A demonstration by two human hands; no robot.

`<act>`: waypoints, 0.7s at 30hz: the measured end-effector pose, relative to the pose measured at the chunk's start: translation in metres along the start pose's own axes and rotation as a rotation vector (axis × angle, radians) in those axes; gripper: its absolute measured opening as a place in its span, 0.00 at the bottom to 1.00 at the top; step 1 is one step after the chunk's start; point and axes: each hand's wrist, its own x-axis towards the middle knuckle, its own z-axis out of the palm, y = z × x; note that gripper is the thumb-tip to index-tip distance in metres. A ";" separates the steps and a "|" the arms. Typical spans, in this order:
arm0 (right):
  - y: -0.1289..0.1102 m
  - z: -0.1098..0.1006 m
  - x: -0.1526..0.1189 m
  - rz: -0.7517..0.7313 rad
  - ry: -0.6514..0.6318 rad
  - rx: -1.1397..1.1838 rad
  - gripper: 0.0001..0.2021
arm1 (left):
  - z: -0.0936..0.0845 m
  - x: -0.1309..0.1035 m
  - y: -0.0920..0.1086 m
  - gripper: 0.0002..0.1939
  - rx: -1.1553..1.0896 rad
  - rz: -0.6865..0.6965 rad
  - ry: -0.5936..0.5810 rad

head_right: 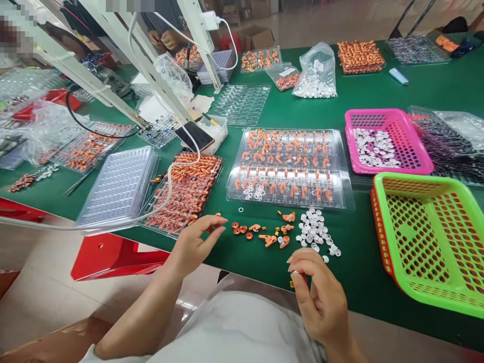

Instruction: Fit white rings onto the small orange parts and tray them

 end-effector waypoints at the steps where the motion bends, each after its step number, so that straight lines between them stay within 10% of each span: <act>1: 0.001 0.001 0.001 -0.010 0.001 0.000 0.10 | 0.000 0.003 -0.002 0.11 0.024 0.012 -0.015; 21: 0.008 0.008 0.002 -0.018 -0.001 0.071 0.12 | 0.006 0.028 0.004 0.07 0.015 -0.071 -0.126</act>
